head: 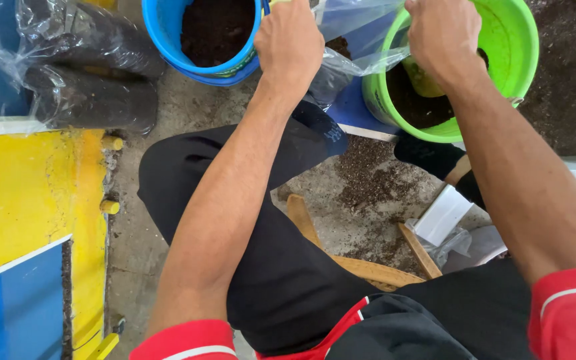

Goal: Filling a plastic bag with soil/fertilizer mix using a scoop and pitcher.

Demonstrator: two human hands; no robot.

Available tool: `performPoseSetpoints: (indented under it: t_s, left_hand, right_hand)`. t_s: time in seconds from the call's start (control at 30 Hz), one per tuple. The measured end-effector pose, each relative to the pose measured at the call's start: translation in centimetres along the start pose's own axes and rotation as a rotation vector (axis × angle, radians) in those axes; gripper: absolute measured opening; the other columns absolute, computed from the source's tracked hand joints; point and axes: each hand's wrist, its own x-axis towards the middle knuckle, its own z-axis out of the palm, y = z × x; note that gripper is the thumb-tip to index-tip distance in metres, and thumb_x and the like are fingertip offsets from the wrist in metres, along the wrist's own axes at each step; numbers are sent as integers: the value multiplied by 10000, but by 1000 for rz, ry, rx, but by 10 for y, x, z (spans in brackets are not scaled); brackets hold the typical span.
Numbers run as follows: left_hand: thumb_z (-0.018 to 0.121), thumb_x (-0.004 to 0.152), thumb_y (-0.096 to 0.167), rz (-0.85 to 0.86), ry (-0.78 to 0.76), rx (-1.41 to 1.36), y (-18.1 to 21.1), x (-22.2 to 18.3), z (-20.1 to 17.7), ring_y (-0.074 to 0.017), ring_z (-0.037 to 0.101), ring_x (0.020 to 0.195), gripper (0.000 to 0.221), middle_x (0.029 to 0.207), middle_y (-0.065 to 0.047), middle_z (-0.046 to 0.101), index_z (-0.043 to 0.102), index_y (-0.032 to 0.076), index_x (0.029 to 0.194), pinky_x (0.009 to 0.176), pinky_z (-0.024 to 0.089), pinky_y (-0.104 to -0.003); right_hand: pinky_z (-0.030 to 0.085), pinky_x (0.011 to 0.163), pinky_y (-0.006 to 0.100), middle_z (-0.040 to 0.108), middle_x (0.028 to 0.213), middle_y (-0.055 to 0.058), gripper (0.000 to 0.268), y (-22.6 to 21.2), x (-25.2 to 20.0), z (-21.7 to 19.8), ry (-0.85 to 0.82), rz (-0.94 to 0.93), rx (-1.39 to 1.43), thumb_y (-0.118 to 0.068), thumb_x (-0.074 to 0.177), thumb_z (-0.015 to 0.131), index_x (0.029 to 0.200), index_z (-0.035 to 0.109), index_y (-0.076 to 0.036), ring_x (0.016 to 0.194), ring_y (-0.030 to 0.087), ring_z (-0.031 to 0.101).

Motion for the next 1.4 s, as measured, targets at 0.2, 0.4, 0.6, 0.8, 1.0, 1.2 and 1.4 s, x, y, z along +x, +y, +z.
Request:
performPoseSetpoints:
  t_s: [0.2,0.4,0.6,0.8,1.0,1.2,1.4]
  left_hand:
    - [684,873,180,49,-68,34,-8,8,11,-423,729,811,138,862,-209,732,717,45,877,666,572,-538]
    - [690,901,263,33,-64,-20,5,9,7,-430,719,798,231,844,-195,731,720,34,898,643,561,-549]
    - [683,910,295,24,-102,22,7,11,7,-419,722,806,264,847,-193,719,710,34,890,672,572,-538]
    - [654,937,293,49,-53,0,18,17,4,-438,715,785,262,792,-211,715,713,41,890,643,554,-564]
    - [641,984,309,56,-29,24,2,20,9,-441,716,791,320,814,-212,718,710,35,832,651,560,-554]
    - [701,931,373,25,-140,-42,16,17,-3,-454,703,831,356,843,-209,723,707,23,868,701,548,-560]
    - [758,884,370,35,-194,-10,18,10,-3,-440,706,908,388,971,-224,719,674,1,967,754,554,-545]
  right_hand:
    - [514,616,564,692,812,243,251,3,5,-3,-57,33,-80,-206,1074,604,1005,751,-15,708,447,674]
    - [506,788,529,678,976,245,234,-9,-1,-7,43,8,-87,-200,1110,648,1093,693,29,900,429,661]
    - [430,1001,465,598,1252,172,344,-96,-37,-76,259,-343,-61,-186,1005,732,1258,544,-48,1214,347,562]
    - [495,920,471,619,1059,136,382,-88,-59,-41,-65,-512,30,-322,866,758,1073,630,-28,1039,328,615]
    - [516,858,414,634,989,72,129,-91,-86,-42,-279,-336,-37,-177,1012,713,1091,659,-90,990,262,643]
    - [504,934,467,632,1181,132,394,-90,-100,-89,121,-360,149,-169,887,774,1229,630,-34,1103,340,616]
    - [510,1042,464,594,1423,179,365,-47,-92,-57,-78,-392,240,-21,924,654,1287,615,-9,1239,358,605]
